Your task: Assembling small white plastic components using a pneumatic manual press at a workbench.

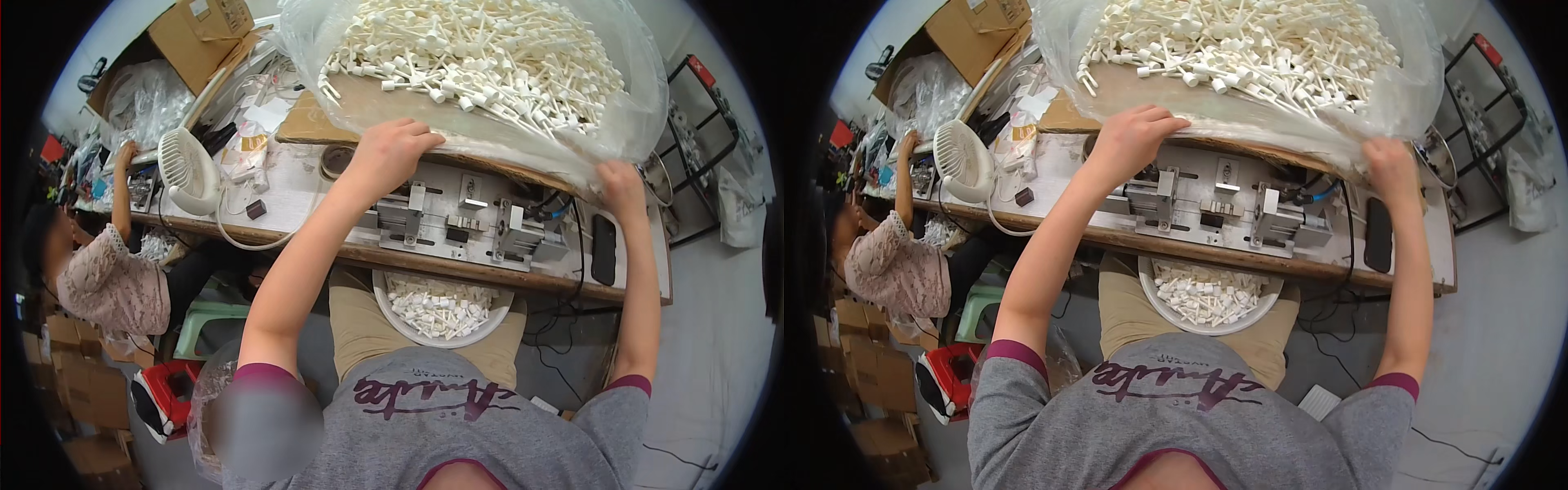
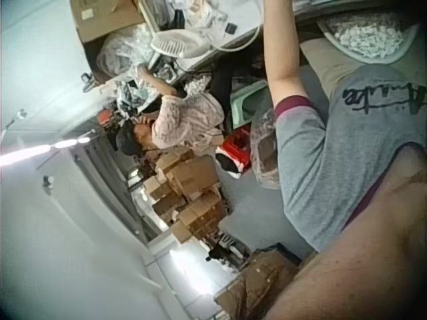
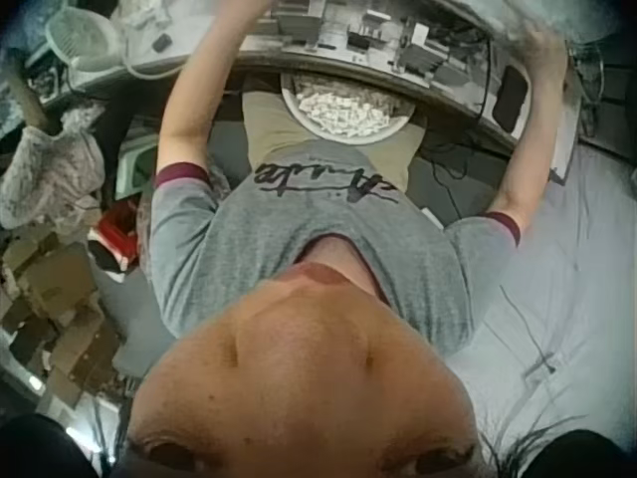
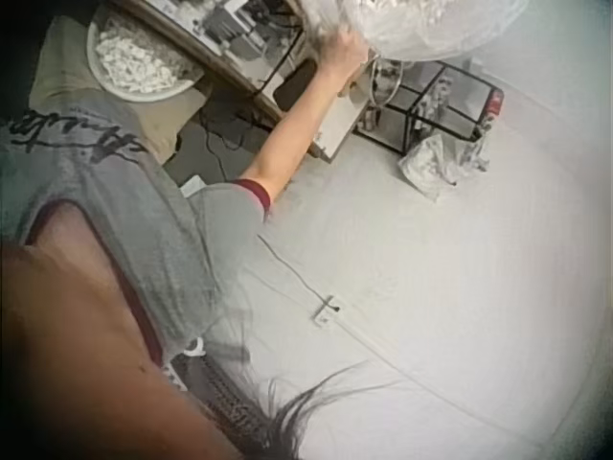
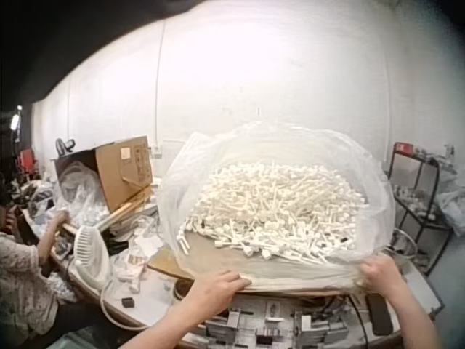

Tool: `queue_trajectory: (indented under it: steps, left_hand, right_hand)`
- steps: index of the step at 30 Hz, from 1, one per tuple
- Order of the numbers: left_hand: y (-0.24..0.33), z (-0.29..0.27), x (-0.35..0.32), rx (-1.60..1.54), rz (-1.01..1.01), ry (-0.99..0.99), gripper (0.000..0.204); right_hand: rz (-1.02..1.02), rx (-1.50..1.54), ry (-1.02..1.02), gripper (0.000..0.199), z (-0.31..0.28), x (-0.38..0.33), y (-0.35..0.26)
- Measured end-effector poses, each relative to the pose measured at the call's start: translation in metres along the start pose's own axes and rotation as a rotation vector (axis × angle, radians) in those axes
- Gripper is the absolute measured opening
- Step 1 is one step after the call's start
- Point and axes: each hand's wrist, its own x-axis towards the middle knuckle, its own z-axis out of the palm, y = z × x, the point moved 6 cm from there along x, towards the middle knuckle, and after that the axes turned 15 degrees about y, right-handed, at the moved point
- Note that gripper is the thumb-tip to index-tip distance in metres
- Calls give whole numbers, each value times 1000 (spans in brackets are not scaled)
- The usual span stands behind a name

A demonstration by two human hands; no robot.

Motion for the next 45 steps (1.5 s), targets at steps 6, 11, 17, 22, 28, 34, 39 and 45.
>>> queue_trajectory:
  steps: [6, 11, 17, 22, 28, 34, 39, 45]
  left_hand:
    - [1, 4, 5, -121, -49, 134, 24]
    - [2, -1, 5, -201, -53, 123, 25]
    - [9, 10, 11, -197, 9, 36, 33]
    - [-20, 0, 2, -303, -171, -88, 32]
    - [-10, -3, -2, -306, -151, -228, 24]
    - [31, -28, 19, -211, -28, 15, 42]
    - [60, -64, 17, -257, -85, 170, 39]
    - [67, -92, -12, -293, -174, 269, 37]
  right_hand:
    - [362, -155, -77, 21, -9, -19, 79]
    - [299, 254, 403, 25, -98, 29, -45]
    - [14, 291, 595, 26, -84, 68, -98]
    - [19, 391, 129, 18, -12, 41, -65]
    - [155, 445, -130, 21, -12, 42, -43]
    - [202, 788, 230, 19, -48, 108, -83]
    - [176, 1076, 673, 14, -134, 134, -155]
    - [371, 1267, 762, 12, -165, 91, -151]
